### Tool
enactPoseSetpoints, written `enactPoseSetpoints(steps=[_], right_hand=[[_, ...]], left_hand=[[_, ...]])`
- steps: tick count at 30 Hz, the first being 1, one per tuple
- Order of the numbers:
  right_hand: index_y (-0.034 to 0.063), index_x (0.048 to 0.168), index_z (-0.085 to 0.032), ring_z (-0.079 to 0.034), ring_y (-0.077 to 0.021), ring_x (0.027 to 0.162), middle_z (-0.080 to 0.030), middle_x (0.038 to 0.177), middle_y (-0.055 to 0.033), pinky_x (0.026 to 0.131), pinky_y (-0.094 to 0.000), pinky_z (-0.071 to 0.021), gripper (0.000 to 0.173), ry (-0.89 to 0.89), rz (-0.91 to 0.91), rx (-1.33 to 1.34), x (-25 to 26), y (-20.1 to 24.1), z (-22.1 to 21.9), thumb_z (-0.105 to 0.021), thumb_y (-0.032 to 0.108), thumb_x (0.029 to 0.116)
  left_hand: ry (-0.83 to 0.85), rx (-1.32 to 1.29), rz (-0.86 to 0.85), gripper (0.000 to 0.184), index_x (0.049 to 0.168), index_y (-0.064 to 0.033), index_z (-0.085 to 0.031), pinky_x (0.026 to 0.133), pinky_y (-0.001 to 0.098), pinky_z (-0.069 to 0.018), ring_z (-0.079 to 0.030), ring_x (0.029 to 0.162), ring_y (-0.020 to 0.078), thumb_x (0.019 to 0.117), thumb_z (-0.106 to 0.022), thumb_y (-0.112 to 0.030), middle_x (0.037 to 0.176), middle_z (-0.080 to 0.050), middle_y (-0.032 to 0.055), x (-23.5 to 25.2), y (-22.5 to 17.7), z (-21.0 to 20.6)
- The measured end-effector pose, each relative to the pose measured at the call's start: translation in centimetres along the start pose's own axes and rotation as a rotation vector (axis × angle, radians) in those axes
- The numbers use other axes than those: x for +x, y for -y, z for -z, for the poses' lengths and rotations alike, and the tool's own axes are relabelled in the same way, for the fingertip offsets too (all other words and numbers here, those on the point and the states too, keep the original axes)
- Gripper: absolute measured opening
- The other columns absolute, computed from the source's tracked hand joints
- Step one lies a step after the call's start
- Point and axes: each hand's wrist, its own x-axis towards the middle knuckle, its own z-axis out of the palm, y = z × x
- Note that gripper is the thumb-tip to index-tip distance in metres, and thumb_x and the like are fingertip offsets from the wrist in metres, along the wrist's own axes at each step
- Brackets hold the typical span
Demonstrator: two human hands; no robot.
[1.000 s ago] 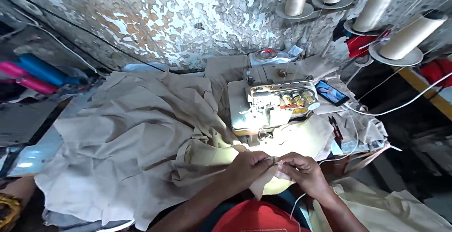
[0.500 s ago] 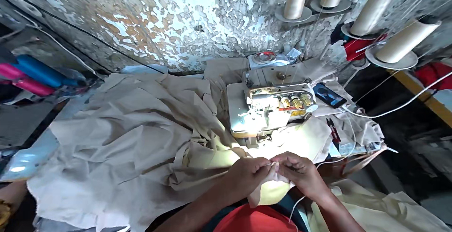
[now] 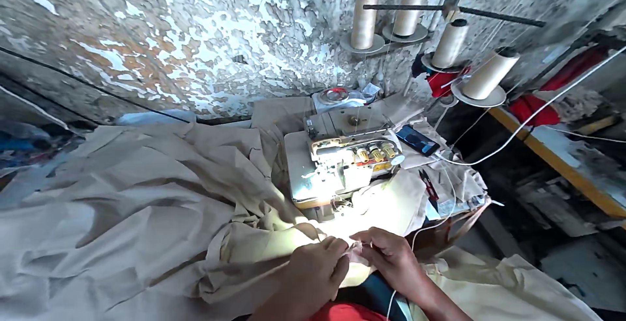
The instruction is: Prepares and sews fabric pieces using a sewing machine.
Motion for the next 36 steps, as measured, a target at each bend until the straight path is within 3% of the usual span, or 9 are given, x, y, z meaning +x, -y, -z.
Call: enactPoseSetpoints(steps=[6,12,18,23,26,28,30,34,36], right_hand=[[0.0066,0.094,-0.077,-0.063,-0.0059,0.071,-0.068,0.078,-0.0049,0.067,-0.0155,-0.0508,0.019,-0.037,0.097,-0.102,-0.1,0.2,-0.2,-0.064,0.020,0.0978],[0.0081,0.093,-0.077,-0.060,-0.0084,0.065,-0.065,0.072,-0.0036,0.060,-0.0179,-0.0491,0.023,-0.098,0.164,-0.238,-0.2,0.2,-0.3,-0.061,0.023,0.0996],[0.0107,0.097,-0.078,-0.060,-0.0095,0.065,-0.065,0.073,-0.0038,0.060,-0.0194,-0.0492,0.020,0.004,0.143,-0.200,-0.4,0.3,0.5,-0.064,0.024,0.0974],[0.0135,0.085,-0.076,-0.060,-0.0153,0.060,-0.062,0.067,-0.0009,0.054,-0.0260,-0.0488,0.024,-0.030,0.302,-0.525,-0.1,1.9,0.4,-0.059,0.023,0.0984],[0.0062,0.087,-0.076,-0.069,-0.0275,0.062,-0.069,0.071,-0.0101,0.055,-0.0397,-0.0563,0.015,0.120,0.238,-0.641,0.1,4.4,0.9,-0.065,0.013,0.0948],[0.0076,0.083,-0.074,-0.066,-0.0247,0.059,-0.066,0.069,-0.0075,0.052,-0.0368,-0.0532,0.014,0.135,0.259,-0.747,0.0,4.6,0.8,-0.064,0.011,0.0926],[0.0118,0.071,-0.069,-0.057,-0.0177,0.053,-0.059,0.061,-0.0012,0.045,-0.0295,-0.0428,0.019,0.065,0.353,-0.857,-0.1,3.6,0.2,-0.061,0.012,0.0883],[0.0102,0.073,-0.071,-0.062,-0.0202,0.056,-0.063,0.063,-0.0035,0.047,-0.0318,-0.0475,0.015,0.156,0.340,-0.863,-0.2,4.1,1.3,-0.063,0.007,0.0850],[0.0134,0.076,-0.072,-0.061,-0.0202,0.057,-0.062,0.064,-0.0021,0.048,-0.0326,-0.0479,0.016,0.168,0.327,-0.806,-0.2,3.9,3.0,-0.062,0.013,0.0894]], left_hand=[[-0.014,0.018,-0.045,0.019,0.088,-0.0063,-0.071,0.044,0.0330,-0.0472,-0.063,0.053,0.0181,0.0914,-0.057,-0.018,0.070,-0.067,0.0059,0.1,0.0,0.0],[-0.018,0.112,0.000,0.021,0.087,-0.0072,-0.073,0.047,0.0382,-0.0517,-0.068,0.058,0.0226,0.0918,-0.059,-0.023,0.072,-0.069,0.0073,0.2,-0.3,0.1],[-0.017,0.093,-0.127,0.019,0.083,-0.0077,-0.071,0.048,0.0339,-0.0500,-0.064,0.056,0.0204,0.0895,-0.058,-0.019,0.067,-0.064,0.0059,0.0,-0.1,0.1],[0.037,0.135,-0.056,0.013,0.087,-0.0073,-0.071,0.058,0.0383,-0.0565,-0.070,0.068,0.0249,0.0776,-0.065,-0.014,0.077,-0.068,0.0077,-0.2,-0.3,-0.8],[0.024,0.113,-0.036,0.017,0.089,-0.0078,-0.072,0.062,0.0380,-0.0577,-0.070,0.071,0.0252,0.0763,-0.065,-0.018,0.079,-0.068,0.0075,-0.6,-0.4,-1.9],[0.022,0.111,-0.021,0.020,0.091,-0.0087,-0.073,0.067,0.0383,-0.0581,-0.070,0.072,0.0245,0.0768,-0.066,-0.021,0.080,-0.069,0.0070,-0.8,-0.7,-2.5],[0.051,0.094,0.003,0.021,0.092,-0.0059,-0.073,0.073,0.0436,-0.0584,-0.071,0.074,0.0273,0.0745,-0.070,-0.017,0.081,-0.070,0.0095,-0.8,-1.2,-2.7],[0.112,0.049,0.001,0.017,0.090,-0.0020,-0.073,0.091,0.0540,-0.0558,-0.073,0.082,0.0324,0.0737,-0.070,-0.004,0.083,-0.070,0.0133,-1.3,-0.7,-2.7],[0.122,0.043,-0.005,0.022,0.094,-0.0046,-0.074,0.099,0.0585,-0.0508,-0.073,0.090,0.0329,0.0718,-0.072,-0.002,0.088,-0.072,0.0123,-1.8,0.0,-2.0]])
